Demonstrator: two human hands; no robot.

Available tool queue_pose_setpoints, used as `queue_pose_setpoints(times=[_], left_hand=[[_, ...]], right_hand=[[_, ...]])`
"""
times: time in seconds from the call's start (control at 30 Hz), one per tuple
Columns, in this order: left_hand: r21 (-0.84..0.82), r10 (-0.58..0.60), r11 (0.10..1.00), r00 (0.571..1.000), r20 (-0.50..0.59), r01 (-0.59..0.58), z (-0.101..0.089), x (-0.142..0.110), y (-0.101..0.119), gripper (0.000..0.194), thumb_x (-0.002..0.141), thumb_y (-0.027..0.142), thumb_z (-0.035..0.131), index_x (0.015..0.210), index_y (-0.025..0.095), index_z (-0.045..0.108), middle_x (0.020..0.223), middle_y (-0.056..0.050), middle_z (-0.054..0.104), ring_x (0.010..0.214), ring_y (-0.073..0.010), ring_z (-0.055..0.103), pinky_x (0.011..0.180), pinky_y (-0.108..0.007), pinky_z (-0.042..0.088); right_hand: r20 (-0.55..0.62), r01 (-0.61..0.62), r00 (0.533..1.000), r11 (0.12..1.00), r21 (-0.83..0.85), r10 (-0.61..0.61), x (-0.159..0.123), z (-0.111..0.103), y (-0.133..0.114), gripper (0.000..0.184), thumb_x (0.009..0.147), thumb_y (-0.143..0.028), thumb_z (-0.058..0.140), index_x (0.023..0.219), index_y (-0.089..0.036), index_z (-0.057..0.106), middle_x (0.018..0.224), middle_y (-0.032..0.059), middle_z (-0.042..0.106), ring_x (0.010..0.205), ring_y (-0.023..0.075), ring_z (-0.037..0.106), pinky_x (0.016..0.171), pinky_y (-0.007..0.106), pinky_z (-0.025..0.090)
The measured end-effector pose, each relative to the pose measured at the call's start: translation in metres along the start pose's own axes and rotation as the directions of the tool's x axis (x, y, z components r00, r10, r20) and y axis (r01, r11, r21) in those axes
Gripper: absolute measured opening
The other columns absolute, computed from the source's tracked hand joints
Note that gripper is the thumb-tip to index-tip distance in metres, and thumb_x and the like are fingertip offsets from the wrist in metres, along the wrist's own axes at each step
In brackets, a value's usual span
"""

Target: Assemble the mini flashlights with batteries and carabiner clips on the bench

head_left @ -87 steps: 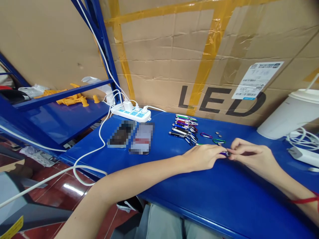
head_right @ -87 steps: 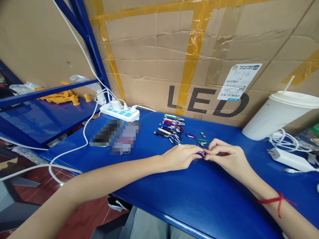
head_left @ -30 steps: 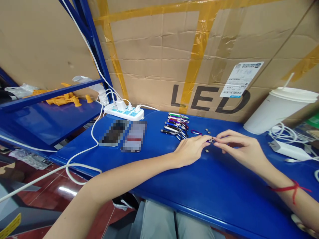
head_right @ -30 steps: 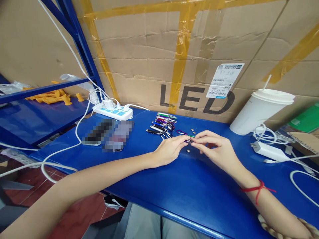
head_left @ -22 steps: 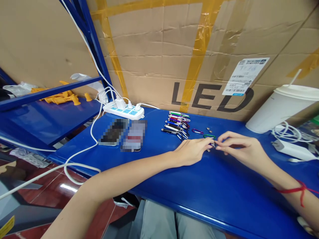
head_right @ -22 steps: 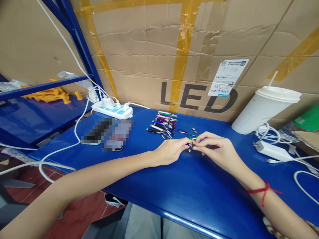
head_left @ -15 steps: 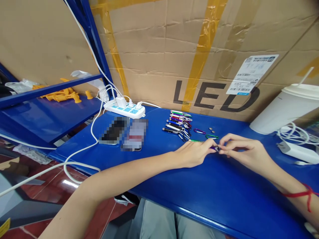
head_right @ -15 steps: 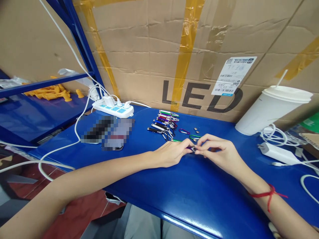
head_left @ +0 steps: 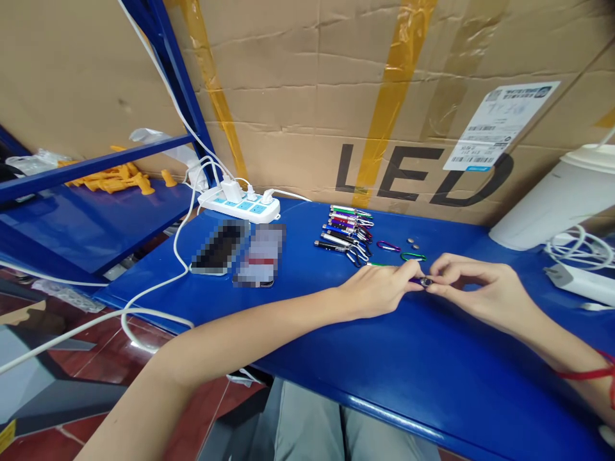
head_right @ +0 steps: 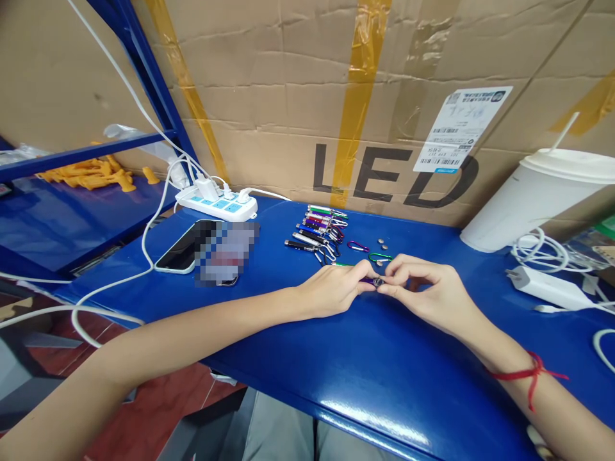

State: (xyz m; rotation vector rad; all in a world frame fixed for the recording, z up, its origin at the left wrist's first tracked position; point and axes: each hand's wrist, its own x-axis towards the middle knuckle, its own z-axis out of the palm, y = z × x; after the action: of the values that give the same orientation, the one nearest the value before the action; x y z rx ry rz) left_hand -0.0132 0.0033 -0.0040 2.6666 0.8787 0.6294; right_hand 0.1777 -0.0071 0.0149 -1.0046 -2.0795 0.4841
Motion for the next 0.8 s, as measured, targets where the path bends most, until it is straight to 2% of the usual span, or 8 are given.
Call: queue_pose_setpoints(times=[0.37,0.63,0.8], left_hand=[[0.073,0.012,0.997,0.993,-0.116,-0.004,0.0066,0.0025,-0.0024,0.014,0.092,0.027,0.037,0.100,0.017,0.044,0.095,-0.006,0.067,0.089,-0.0201,0.064,0.071,-0.028,0.048],[0.091,0.009,0.996,0.989,-0.146,0.004,0.0085,0.0041,-0.0035,0.015,0.092,0.029,0.038,0.099,0.017,0.046,0.097,-0.005,0.066,0.089,-0.0187,0.063,0.072,-0.027,0.048],[0.032,-0.020,0.999,0.991,-0.131,0.025,0.0076,0.0047,-0.0026,0.017,0.092,0.030,0.038,0.103,0.019,0.045,0.103,-0.004,0.065,0.094,-0.0185,0.062,0.075,-0.027,0.048]], right_hand=[[-0.008,-0.057,0.998,0.998,-0.008,0.057,0.0000,0.0025,0.0005,0.031,0.069,-0.039,0.067,0.052,-0.016,0.057,0.067,0.0037,0.057,0.052,0.0089,0.048,0.043,0.020,0.037],[-0.020,-0.042,0.999,0.999,0.007,0.042,0.0036,0.0026,-0.0055,0.033,0.069,-0.044,0.066,0.052,-0.017,0.057,0.061,0.0032,0.057,0.051,0.0097,0.048,0.043,0.022,0.037],[0.003,-0.072,0.997,0.997,0.000,0.072,0.0049,-0.0001,-0.0060,0.035,0.068,-0.048,0.065,0.053,-0.018,0.059,0.062,0.0038,0.058,0.052,0.0105,0.049,0.045,0.023,0.038]])
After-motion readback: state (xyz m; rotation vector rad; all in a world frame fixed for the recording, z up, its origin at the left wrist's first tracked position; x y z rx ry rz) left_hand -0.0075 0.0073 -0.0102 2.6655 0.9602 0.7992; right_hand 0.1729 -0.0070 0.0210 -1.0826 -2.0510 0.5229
